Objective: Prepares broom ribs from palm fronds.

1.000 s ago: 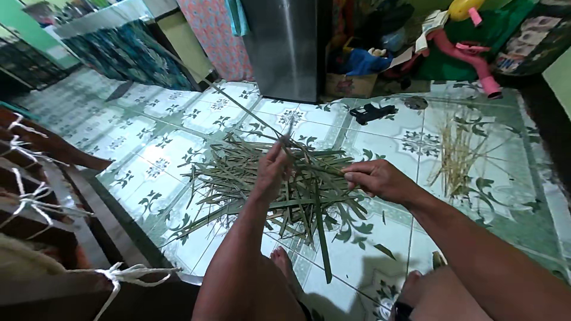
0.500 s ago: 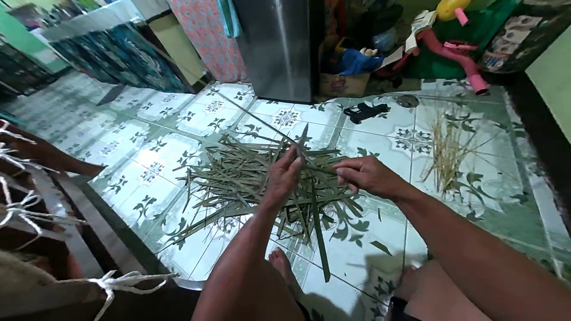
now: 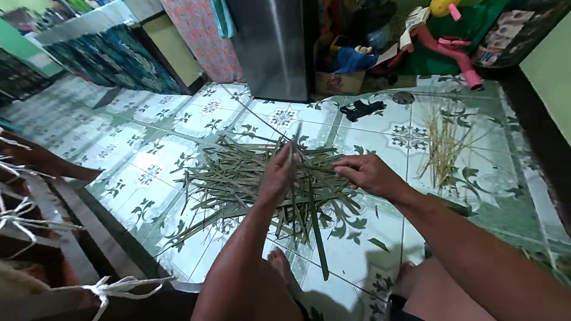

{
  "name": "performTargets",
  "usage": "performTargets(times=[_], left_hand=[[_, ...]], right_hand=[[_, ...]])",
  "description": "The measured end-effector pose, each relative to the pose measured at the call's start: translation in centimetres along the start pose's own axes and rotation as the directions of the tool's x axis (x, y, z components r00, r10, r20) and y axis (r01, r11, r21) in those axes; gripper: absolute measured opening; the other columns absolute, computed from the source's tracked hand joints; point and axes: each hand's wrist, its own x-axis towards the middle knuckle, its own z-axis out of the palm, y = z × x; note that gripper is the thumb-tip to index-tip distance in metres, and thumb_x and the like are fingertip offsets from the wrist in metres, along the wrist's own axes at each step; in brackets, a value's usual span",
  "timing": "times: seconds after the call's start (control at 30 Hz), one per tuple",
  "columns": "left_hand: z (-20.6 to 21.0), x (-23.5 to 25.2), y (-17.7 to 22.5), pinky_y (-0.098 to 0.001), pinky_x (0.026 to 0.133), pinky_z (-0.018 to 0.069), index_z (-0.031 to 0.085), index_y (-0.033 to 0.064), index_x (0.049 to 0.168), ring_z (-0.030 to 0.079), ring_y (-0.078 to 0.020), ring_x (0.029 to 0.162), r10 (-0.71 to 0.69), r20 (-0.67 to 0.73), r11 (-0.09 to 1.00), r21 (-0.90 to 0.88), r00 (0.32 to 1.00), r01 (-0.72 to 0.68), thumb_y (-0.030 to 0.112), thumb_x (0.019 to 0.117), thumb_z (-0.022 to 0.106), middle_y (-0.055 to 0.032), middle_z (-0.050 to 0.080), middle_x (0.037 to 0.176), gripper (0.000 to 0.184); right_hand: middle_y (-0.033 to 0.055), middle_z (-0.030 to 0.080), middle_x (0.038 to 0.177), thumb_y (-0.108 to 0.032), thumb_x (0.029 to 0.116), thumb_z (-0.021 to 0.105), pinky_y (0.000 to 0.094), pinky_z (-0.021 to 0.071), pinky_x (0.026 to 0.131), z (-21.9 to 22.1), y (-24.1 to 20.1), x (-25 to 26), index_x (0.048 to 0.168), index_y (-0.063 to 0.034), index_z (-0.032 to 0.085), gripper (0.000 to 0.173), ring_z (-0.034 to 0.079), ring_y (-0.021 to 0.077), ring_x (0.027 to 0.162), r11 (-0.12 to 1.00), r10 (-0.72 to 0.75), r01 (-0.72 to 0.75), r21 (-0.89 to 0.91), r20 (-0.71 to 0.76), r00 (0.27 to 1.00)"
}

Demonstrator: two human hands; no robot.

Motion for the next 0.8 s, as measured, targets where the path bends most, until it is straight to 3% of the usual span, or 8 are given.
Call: performTargets(times=[0.07, 0.23, 0.33, 0.5, 0.67, 0.8], left_hand=[[-0.7, 0.5, -0.2, -0.0229, 0.052, 0.0483, 0.050, 0.0202, 0.151, 0.051, -0.0062, 0.054, 0.042, -0.031, 0.999, -0.010, 0.999, -0.043, 0.019, 0.1067, 0.053, -0.0003, 0.058, 0.073, 0.044], [-0.2, -0.1, 0.0, -0.0213, 0.052, 0.0480, 0.049, 0.0105, 0.150, 0.052, -0.0046, 0.055, 0.062, 0.004, 0.998, 0.018, 0.998, -0.062, 0.014, 0.1062, 0.051, 0.0008, 0.061, 0.076, 0.044], [-1.3, 0.0, 0.7, -0.0208, 0.050, 0.0474, 0.045, 0.0171, 0.154, 0.051, -0.0048, 0.054, 0.062, -0.088, 0.998, 0.026, 0.994, -0.060, 0.016, 0.1075, 0.049, -0.0002, 0.060, 0.078, 0.047], [-1.0, -0.5, 0.5, -0.0217, 0.052, 0.0490, 0.045, 0.0126, 0.153, 0.054, -0.0054, 0.056, 0.021, -0.084, 1.000, 0.011, 0.996, -0.020, 0.016, 0.1072, 0.050, -0.0004, 0.060, 0.076, 0.046], [-3.1, 0.5, 0.4, -0.0227, 0.048, 0.0482, 0.045, 0.0207, 0.153, 0.051, -0.0063, 0.052, 0.059, -0.219, 0.996, -0.051, 0.974, -0.071, 0.024, 0.1086, 0.050, 0.0004, 0.057, 0.074, 0.045], [-1.6, -0.1, 0.2, -0.0229, 0.049, 0.0477, 0.045, 0.0134, 0.152, 0.050, -0.0058, 0.051, 0.011, -0.118, 0.999, -0.048, 0.993, -0.017, 0.018, 0.1078, 0.048, 0.0006, 0.057, 0.072, 0.044]], right_hand=[[-0.0019, 0.071, 0.087, -0.022, 0.1038, 0.058, 0.0182, 0.0502, 0.055, 0.1, -0.2, -0.1, 0.112, -0.0065, 0.074, 0.023, 0.057, -0.0009, 0.058, 1.000, -0.002, 0.002, 0.007, 0.006, 1.000], [-0.0019, 0.072, 0.087, -0.021, 0.1037, 0.058, 0.0184, 0.0510, 0.056, 0.0, -0.7, -0.2, 0.112, -0.0066, 0.074, 0.023, 0.058, -0.0014, 0.060, 1.000, -0.015, 0.015, -0.010, -0.004, 1.000], [-0.0022, 0.072, 0.086, -0.021, 0.1033, 0.058, 0.0168, 0.0495, 0.057, 0.1, -0.7, -0.3, 0.112, -0.0063, 0.074, 0.023, 0.056, -0.0028, 0.059, 0.999, -0.041, 0.040, -0.032, -0.014, 0.999], [0.0001, 0.073, 0.089, -0.024, 0.1035, 0.057, 0.0199, 0.0512, 0.061, 0.2, 0.1, -0.1, 0.111, -0.0062, 0.075, 0.026, 0.059, -0.0002, 0.065, 0.990, -0.110, 0.107, -0.094, -0.027, 0.994], [0.0018, 0.072, 0.090, -0.022, 0.1032, 0.058, 0.0195, 0.0514, 0.065, 0.4, 0.8, -0.1, 0.111, -0.0055, 0.075, 0.026, 0.060, 0.0002, 0.068, 0.985, -0.139, 0.136, -0.110, -0.026, 0.990], [0.0038, 0.073, 0.093, -0.024, 0.1030, 0.057, 0.0224, 0.0535, 0.071, 0.4, 1.2, 0.1, 0.111, -0.0057, 0.076, 0.027, 0.063, 0.0028, 0.075, 0.974, -0.171, 0.162, -0.157, -0.042, 0.984]])
